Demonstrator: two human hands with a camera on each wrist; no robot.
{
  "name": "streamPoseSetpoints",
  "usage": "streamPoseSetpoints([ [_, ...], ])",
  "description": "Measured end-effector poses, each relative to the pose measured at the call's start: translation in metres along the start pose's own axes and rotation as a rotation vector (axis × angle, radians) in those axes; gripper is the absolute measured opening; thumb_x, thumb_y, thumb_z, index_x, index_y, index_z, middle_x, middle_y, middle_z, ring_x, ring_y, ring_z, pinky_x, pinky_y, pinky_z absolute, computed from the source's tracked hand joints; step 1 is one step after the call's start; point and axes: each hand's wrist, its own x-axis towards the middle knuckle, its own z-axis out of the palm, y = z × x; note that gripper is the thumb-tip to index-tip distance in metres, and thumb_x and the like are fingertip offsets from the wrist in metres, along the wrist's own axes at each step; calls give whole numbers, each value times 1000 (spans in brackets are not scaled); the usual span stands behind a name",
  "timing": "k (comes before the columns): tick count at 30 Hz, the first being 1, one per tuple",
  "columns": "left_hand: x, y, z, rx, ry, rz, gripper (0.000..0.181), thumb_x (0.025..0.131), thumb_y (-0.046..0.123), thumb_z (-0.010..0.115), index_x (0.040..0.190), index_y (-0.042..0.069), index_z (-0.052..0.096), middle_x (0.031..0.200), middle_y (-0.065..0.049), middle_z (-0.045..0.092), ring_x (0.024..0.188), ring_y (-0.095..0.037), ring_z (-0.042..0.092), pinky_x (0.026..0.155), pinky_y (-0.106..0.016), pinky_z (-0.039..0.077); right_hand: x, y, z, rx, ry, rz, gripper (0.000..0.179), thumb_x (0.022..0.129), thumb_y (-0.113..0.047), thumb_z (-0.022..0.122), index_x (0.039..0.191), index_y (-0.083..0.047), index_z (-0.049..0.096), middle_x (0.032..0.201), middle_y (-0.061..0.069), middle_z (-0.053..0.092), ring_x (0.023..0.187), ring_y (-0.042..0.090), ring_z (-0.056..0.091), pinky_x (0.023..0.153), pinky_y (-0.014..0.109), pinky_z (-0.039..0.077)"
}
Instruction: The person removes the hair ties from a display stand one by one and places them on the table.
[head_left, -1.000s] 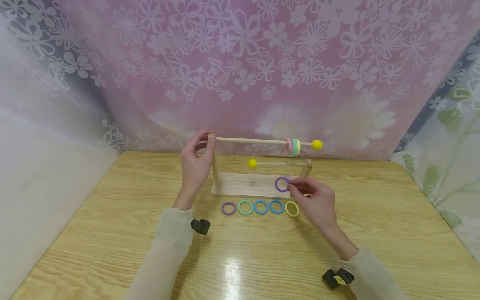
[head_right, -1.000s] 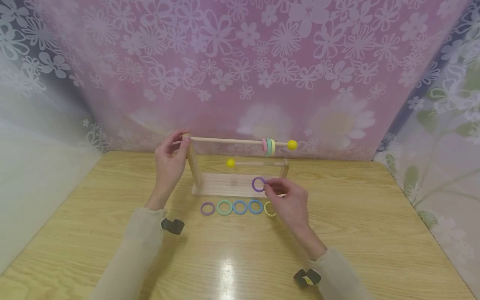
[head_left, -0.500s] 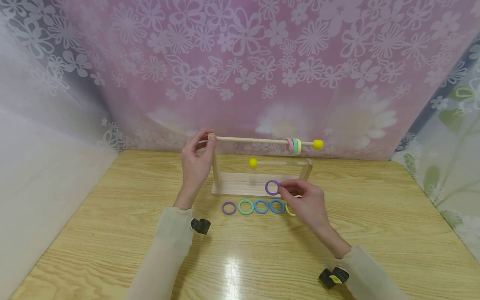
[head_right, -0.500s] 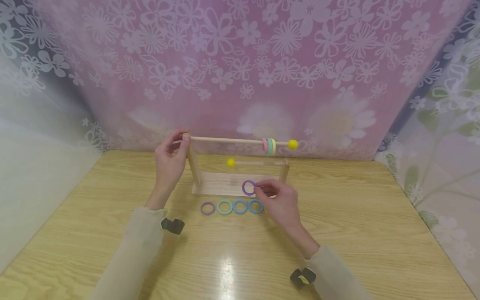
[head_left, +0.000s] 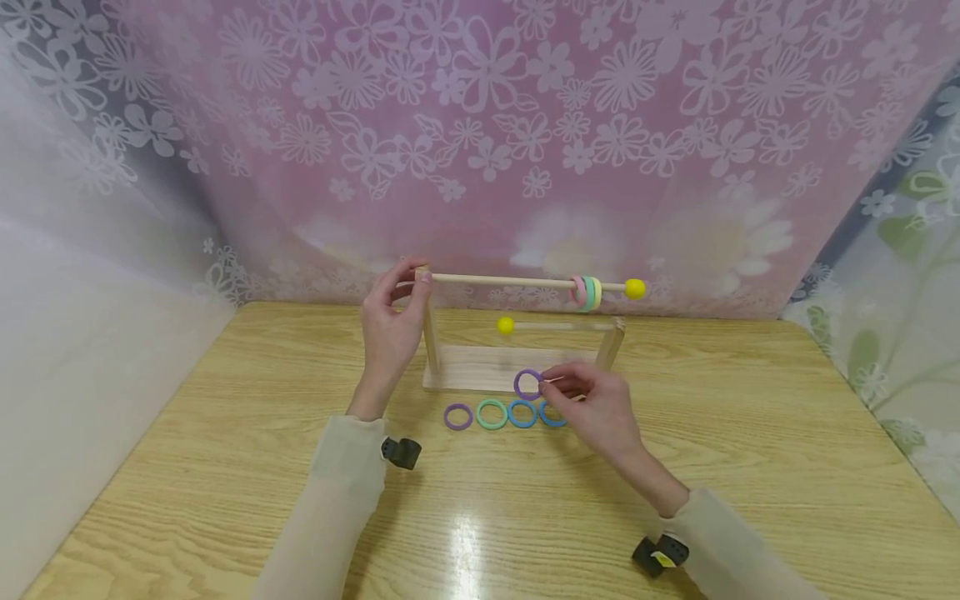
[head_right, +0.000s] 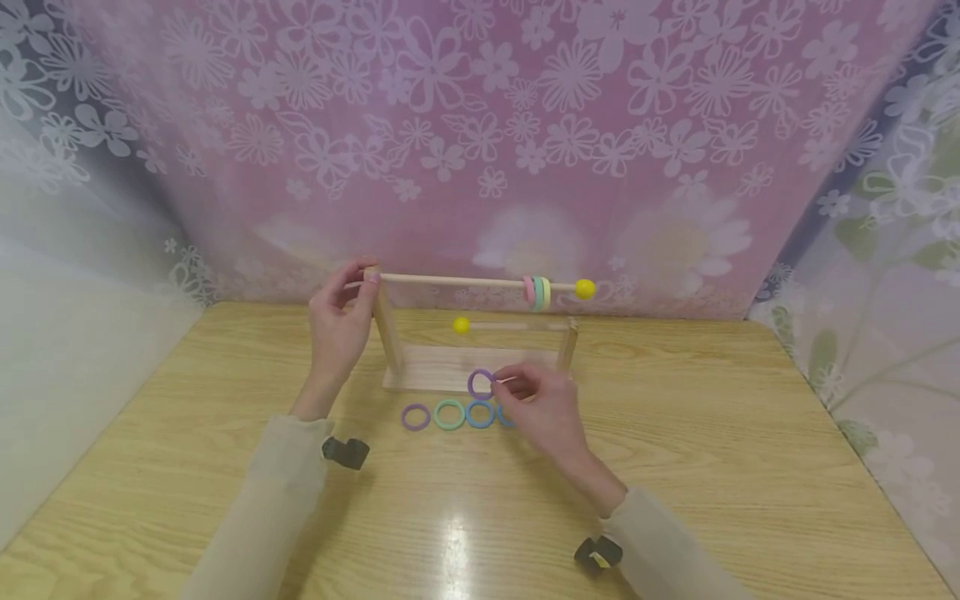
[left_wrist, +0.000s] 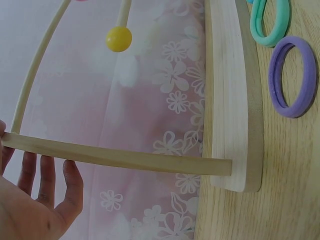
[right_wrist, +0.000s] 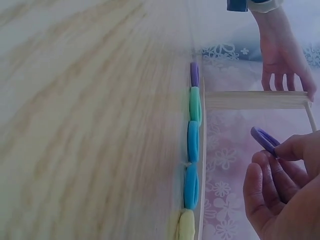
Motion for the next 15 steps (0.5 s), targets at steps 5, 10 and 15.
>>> streamPoseSetpoints([
  [5, -1, 0, -1, 4, 2, 0, 25, 101, 26, 66, 121, 13, 74, 114, -12, 69, 103, -26, 71, 79, -36, 60, -3, -1, 4, 0, -29, 21, 11, 87, -5, 79, 98, -6, 78, 86, 11, 79, 73, 2, 72, 65, 19, 58],
  [10, -1, 0, -1, 9, -3, -3, 26, 101, 27, 65, 121, 14, 74, 115, -11, 68, 103, -26, 70, 71, -19, 57, -6, -4, 9, 15, -76, 77, 10, 88, -8, 78, 98, -6, 78, 85, 12, 79, 71, 7, 72, 61, 19, 55],
  [15, -1, -1, -1, 9, -2, 1, 26, 101, 28, 65, 121, 14, 74, 115, -11, 68, 103, -26, 70, 70, -19, 56, -9, -7, 13, 11, -133, 128, 9, 88, -10, 77, 97, -9, 78, 84, 9, 80, 69, 8, 70, 58, 20, 53],
])
